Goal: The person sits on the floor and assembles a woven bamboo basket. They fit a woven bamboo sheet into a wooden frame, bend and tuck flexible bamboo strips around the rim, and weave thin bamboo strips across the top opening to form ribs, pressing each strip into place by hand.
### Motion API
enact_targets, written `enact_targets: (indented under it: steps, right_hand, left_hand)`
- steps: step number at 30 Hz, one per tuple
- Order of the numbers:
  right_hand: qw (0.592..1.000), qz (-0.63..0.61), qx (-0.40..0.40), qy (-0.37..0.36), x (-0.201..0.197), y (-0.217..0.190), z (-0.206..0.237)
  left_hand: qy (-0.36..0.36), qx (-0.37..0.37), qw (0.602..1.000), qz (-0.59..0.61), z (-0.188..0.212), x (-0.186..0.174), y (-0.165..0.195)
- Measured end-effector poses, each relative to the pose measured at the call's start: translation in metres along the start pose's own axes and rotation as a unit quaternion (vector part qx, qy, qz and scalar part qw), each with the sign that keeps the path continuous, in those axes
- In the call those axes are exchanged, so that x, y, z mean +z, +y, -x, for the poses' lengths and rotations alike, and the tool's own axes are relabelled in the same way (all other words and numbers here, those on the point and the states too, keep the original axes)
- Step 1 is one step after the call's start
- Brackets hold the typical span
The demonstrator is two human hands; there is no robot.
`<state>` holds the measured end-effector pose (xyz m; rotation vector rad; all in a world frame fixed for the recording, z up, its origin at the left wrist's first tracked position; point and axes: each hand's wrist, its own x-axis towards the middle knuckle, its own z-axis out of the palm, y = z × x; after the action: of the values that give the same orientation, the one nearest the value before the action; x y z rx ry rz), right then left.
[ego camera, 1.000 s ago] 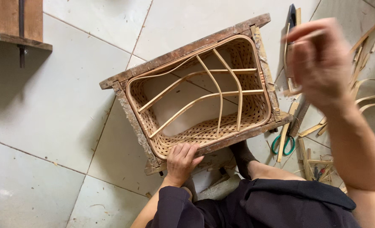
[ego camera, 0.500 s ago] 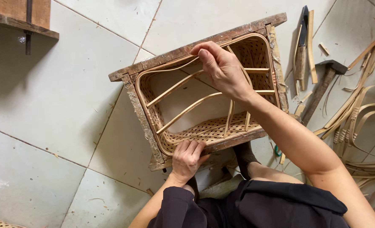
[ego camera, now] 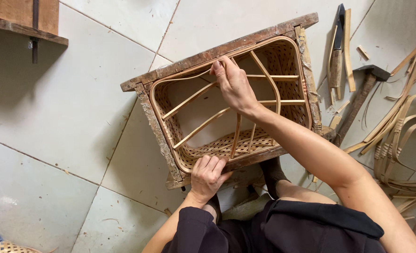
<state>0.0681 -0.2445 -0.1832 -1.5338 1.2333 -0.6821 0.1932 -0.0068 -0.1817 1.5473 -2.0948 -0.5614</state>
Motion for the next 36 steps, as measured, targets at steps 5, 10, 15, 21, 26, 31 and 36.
enact_targets:
  steps: [5,10,15,21,26,31,36]
  right_hand:
    - [0.999,-0.017,0.050,0.001,0.000,0.015,-0.003]
    - [0.999,-0.016,0.030,0.015,0.000,0.015,-0.002]
    - [0.999,-0.007,0.038,0.007,0.003,0.010,-0.001]
    - [0.993,0.080,0.067,-0.058,0.001,0.008,-0.005]
    - [0.985,0.163,-0.053,-0.026,0.001,0.008,-0.007]
    - [0.977,0.202,-0.045,-0.040,0.002,0.012,-0.007]
    - [0.969,0.235,0.004,-0.078,0.004,0.017,-0.007]
  left_hand:
    - [-0.007,0.005,1.000,-0.008,0.003,0.003,-0.001]
    - [-0.008,0.010,1.000,-0.008,0.005,0.004,-0.004]
    - [-0.013,0.001,1.000,-0.018,0.009,0.008,-0.003]
    - [0.007,0.000,1.000,-0.009,-0.055,-0.005,-0.040]
    - [0.135,-0.037,0.985,-0.099,-0.162,-0.007,-0.108]
    - [0.139,-0.029,0.984,-0.105,-0.174,-0.008,-0.117]
    - [0.164,-0.035,0.982,-0.080,-0.173,-0.010,-0.110]
